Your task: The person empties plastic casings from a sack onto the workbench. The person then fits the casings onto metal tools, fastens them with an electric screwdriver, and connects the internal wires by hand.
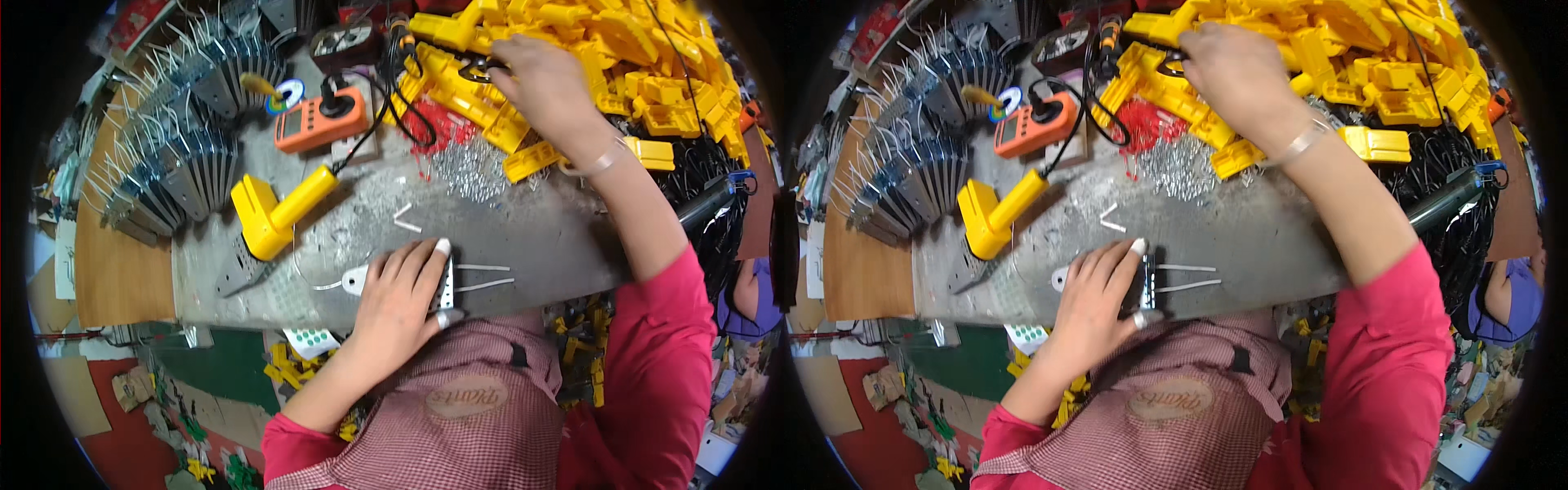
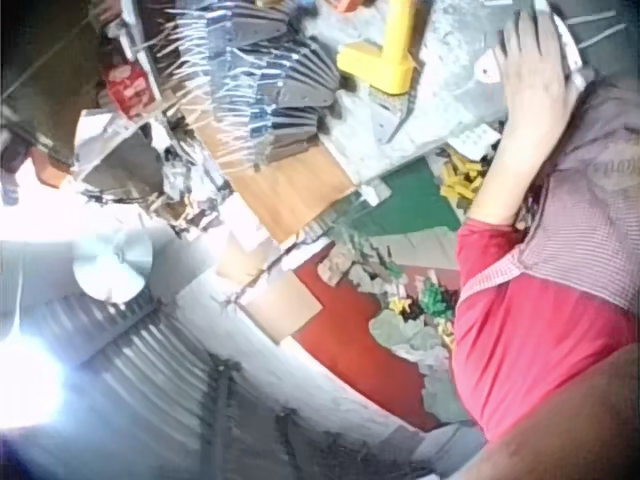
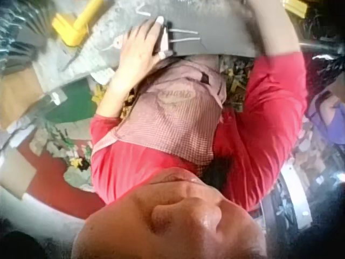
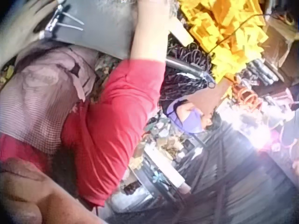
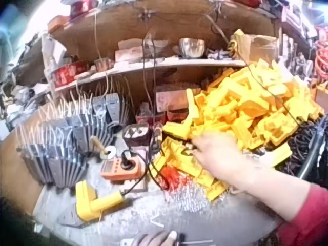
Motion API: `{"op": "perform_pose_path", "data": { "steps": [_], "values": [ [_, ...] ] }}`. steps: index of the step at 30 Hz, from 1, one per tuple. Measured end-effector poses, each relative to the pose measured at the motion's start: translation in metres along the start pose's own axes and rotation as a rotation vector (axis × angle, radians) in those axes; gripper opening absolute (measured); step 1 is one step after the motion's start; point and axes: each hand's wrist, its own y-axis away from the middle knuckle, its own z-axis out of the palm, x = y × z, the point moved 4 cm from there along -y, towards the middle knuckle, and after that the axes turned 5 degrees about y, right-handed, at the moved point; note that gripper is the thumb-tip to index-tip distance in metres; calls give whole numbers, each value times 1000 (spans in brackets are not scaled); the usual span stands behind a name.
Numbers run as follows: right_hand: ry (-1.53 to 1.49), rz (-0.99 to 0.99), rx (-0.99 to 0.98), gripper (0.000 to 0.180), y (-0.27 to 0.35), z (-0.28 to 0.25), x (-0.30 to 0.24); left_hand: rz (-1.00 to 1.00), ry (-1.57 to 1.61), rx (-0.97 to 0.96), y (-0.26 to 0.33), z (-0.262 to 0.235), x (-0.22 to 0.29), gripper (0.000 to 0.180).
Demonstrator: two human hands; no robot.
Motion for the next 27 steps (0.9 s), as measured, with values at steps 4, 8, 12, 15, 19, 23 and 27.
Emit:
{"op": "perform_pose_path", "data": {
  "steps": [4, 8, 12, 15, 19, 23, 27],
  "values": [
    [-579, 198, -165, 18, 80, -22, -13, 95, 54, 93, -3, -2, -5, 76],
    [-979, 749, -676, 19, 167, -8, -18, 115, 186, 111, -17, -16, -3, 74],
    [-1337, 900, -522, 18, 190, -16, -22, 41, 80, 158, -23, -19, 4, 74],
    [-1158, 995, -359, 19, 195, -30, -36, 8, -165, 205, -28, -10, 12, 71],
    [-745, 468, -319, 23, 182, -47, -77, -11, 11, 88, -29, 10, 19, 80],
    [-760, 175, -384, 29, 183, -46, -91, 165, 71, -43, -34, 22, 25, 92],
    [-469, 534, -105, 36, 191, -47, 10, 146, 25, -16, -30, 36, 18, 73]
  ]
}}
